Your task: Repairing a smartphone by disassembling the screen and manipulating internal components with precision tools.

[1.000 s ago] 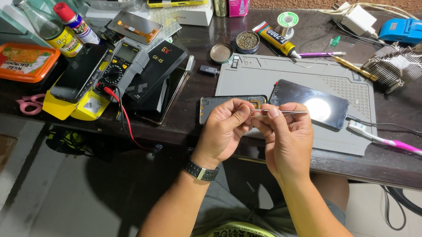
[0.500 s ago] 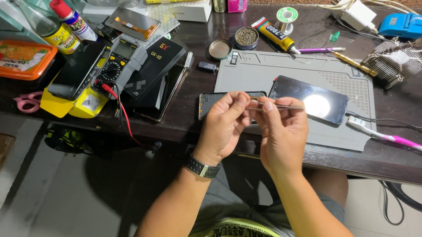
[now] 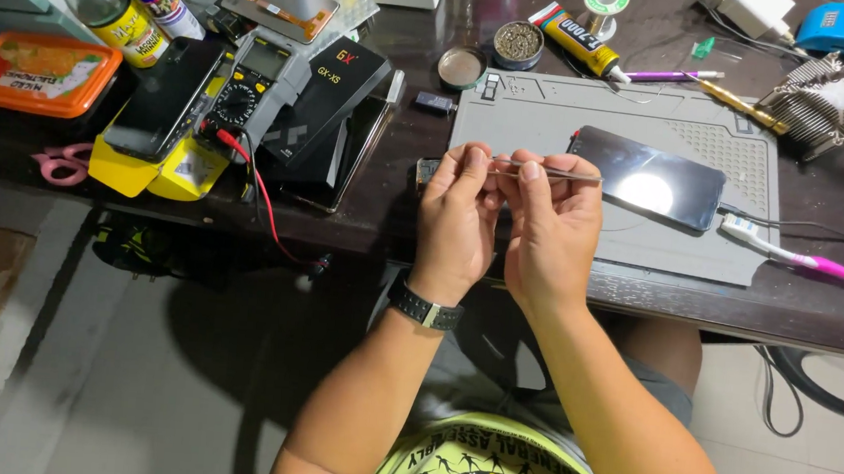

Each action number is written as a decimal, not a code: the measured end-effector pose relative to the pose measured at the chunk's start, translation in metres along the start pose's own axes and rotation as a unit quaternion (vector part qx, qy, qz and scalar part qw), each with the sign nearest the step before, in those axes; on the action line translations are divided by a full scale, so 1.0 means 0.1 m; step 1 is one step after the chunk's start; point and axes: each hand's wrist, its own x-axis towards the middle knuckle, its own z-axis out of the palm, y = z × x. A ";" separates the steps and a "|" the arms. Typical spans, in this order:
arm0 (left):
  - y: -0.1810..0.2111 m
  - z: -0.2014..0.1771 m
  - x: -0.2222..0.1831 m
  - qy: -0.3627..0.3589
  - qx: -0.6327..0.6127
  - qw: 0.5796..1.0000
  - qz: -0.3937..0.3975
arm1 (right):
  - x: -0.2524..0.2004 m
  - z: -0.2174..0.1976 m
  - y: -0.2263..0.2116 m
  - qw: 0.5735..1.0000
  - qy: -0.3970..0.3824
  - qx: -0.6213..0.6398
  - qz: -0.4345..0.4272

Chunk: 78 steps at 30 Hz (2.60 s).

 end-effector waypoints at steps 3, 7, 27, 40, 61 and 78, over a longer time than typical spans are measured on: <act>-0.02 -0.03 0.03 -0.012 -0.004 1.000 -0.003 | 0.01 0.01 -0.06 0.999 0.007 0.033 0.031; 0.02 -0.05 0.03 -0.018 -0.010 1.000 -0.008 | 0.14 -0.14 -0.10 0.996 0.006 0.064 0.066; 0.18 -0.12 0.03 -0.065 -0.058 0.995 -0.045 | 0.09 -0.66 -0.79 0.977 -0.138 -0.097 0.132; 0.73 -0.41 -0.76 -0.315 0.608 0.664 0.301 | 0.04 -0.96 -1.10 0.934 -0.239 -0.253 0.078; 0.50 -0.49 -0.80 -0.271 0.639 0.616 0.372 | -0.17 -0.74 -1.09 0.892 -0.271 -0.362 0.030; 0.15 0.32 0.33 -0.223 0.259 0.939 -0.040 | 0.62 -0.54 -1.23 0.983 -0.165 -0.078 0.008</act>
